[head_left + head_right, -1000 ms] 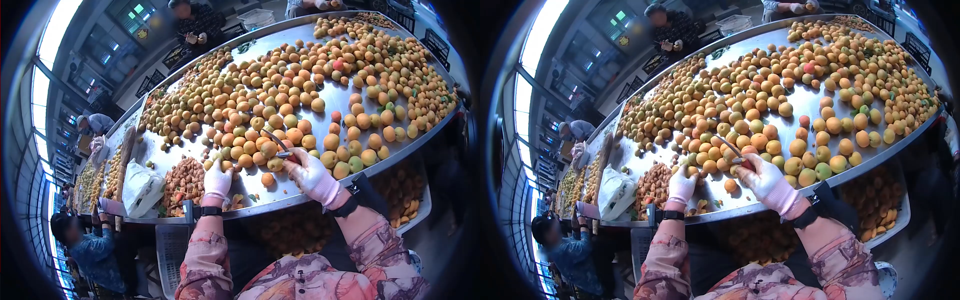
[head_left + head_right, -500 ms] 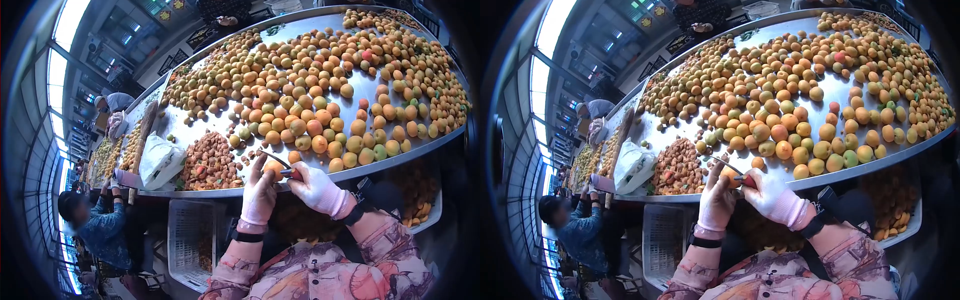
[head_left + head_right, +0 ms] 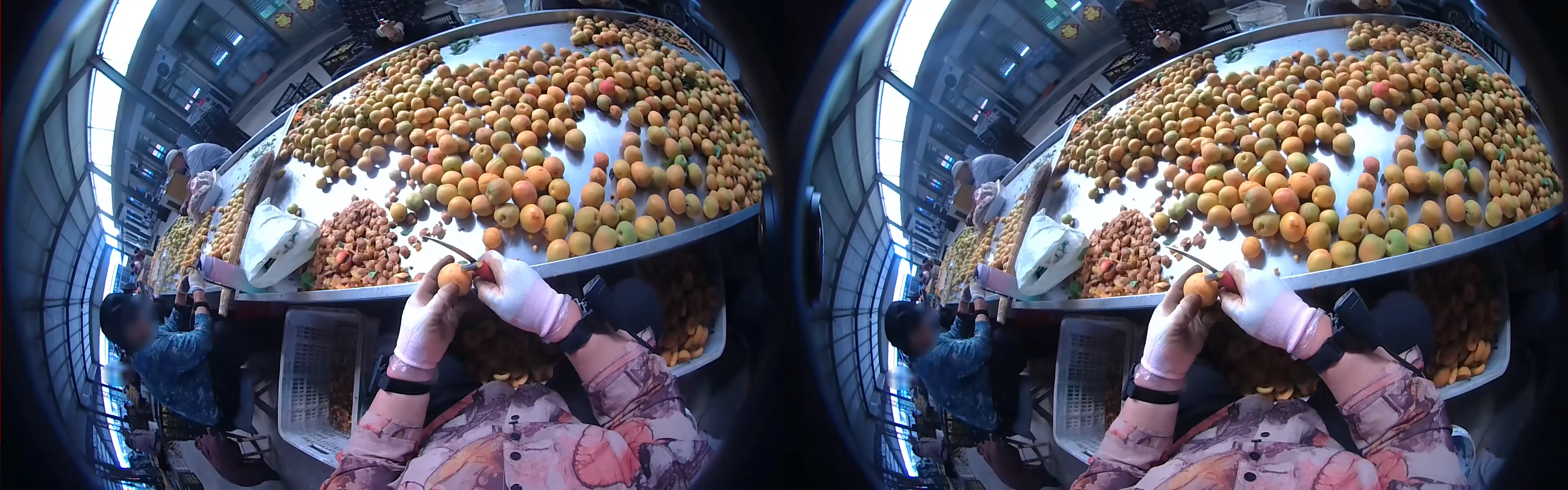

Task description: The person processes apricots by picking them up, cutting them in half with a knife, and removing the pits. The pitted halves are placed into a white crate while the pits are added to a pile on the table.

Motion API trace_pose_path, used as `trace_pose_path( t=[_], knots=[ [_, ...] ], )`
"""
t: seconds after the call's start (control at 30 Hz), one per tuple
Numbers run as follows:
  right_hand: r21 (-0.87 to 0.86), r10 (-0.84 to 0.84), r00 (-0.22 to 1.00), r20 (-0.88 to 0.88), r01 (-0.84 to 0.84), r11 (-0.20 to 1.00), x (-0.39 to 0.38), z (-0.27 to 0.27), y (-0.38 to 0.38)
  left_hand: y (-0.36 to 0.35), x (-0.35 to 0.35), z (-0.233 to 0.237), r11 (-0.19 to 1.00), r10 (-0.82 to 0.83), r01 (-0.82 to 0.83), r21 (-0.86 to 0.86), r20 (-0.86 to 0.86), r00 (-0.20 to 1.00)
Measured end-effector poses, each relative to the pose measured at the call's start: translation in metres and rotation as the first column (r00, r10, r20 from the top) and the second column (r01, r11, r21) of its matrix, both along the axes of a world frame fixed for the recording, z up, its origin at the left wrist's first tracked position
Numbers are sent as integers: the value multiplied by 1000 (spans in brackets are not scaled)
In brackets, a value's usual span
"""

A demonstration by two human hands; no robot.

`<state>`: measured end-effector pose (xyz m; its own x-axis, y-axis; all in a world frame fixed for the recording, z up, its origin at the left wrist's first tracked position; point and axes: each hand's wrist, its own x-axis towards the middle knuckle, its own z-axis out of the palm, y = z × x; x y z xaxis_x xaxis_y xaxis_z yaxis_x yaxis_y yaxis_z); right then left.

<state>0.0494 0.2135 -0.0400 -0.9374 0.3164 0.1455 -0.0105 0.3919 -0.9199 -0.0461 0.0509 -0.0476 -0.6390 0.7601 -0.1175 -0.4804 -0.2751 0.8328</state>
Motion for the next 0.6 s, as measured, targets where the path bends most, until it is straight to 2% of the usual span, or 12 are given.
trace_pose_path(
  t=[0.13,0.17,0.27,0.37,0.47,0.6],
  knots=[
    [-102,-58,995,-77,50,994,8,6,-13,-10,1,-1,1000,11,-11,12,-3,1000],
    [-115,-86,985,-149,69,991,11,6,-18,-11,1,-3,999,21,-22,41,16,1000],
    [-82,-116,988,-99,108,991,22,10,-31,-14,9,4,997,75,-76,25,49,996],
    [-92,-125,992,-31,121,988,24,5,-35,-18,7,-2,997,3,-5,83,17,1000],
    [-68,-148,989,0,148,987,23,2,-32,-15,10,-4,999,12,-13,49,23,1000],
    [-52,-146,988,-41,144,988,24,-2,-32,-10,11,-8,999,33,-33,43,11,999]
  ],
)
